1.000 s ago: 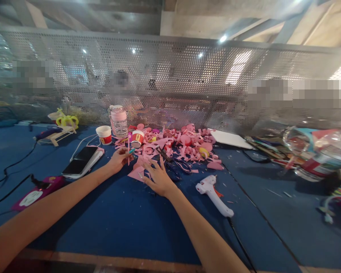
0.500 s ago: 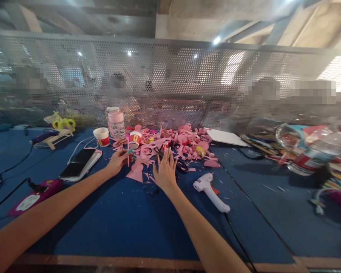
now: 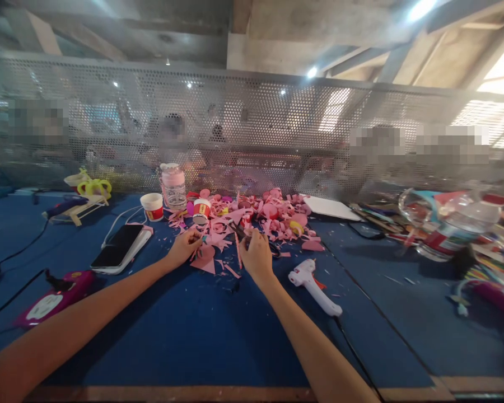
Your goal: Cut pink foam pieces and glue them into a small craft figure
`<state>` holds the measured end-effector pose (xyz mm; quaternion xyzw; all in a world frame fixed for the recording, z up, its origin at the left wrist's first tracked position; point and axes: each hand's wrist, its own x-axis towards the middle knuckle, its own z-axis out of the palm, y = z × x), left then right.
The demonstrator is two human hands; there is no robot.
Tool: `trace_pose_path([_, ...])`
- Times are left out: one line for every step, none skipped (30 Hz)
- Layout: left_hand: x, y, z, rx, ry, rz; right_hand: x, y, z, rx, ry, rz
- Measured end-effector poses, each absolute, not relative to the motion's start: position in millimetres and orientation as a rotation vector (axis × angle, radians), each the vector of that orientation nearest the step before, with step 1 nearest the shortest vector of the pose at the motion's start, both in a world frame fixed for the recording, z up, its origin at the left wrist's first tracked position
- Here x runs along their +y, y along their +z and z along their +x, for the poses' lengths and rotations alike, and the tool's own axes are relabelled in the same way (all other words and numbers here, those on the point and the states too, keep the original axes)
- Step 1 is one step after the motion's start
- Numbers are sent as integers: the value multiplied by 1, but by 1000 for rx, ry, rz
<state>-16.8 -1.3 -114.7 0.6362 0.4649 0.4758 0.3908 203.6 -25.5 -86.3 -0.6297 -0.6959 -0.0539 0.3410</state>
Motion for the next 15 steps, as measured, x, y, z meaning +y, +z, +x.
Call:
trace_pose_path([-2, -114, -16, 1200, 1212, 1626, -20, -84, 206, -1770, -156, -1673])
trace_pose_path([-3, -114, -16, 1205, 1214, 1633, -13, -81, 208, -1740, -173, -1710])
trace_pose_path([-3, -114, -15, 1201, 1209, 1635, -5, -78, 209, -1731, -188, -1750])
trace_pose_path([-3, -113, -15, 1191, 1197, 1632, 4, -74, 209, -1729, -186, -1796])
trace_pose_path([-3, -113, -14, 1182, 1180, 1628, 13, -69, 208, -1705, -177, -1845])
trace_pose_path([-4, -113, -14, 1175, 1165, 1624, 23, -64, 206, -1695, -179, -1886])
trace_pose_path([-4, -112, -13, 1169, 1155, 1620, 33, -59, 204, -1702, -172, -1918])
trace_pose_path([-3, -112, -13, 1166, 1151, 1614, 43, -54, 201, -1722, -164, -1937])
trace_pose_path([-4, -112, -13, 1164, 1148, 1610, 53, -50, 199, -1716, -122, -1962])
trace_pose_path([-4, -112, -13, 1163, 1148, 1607, 61, -47, 196, -1704, -55, -1988])
trace_pose_path([-4, -112, -13, 1162, 1150, 1606, 69, -46, 194, -1692, -20, -2001])
trace_pose_path([-4, -111, -13, 1163, 1153, 1609, 76, -45, 192, -1686, 13, -2009])
trace_pose_path([-4, -111, -13, 1168, 1154, 1618, 82, -46, 191, -1677, 40, -2017])
trace_pose_path([-3, -111, -13, 1178, 1156, 1632, 86, -48, 190, -1666, 54, -2024])
trace_pose_path([-3, -111, -13, 1190, 1159, 1648, 90, -50, 190, -1655, 64, -2031])
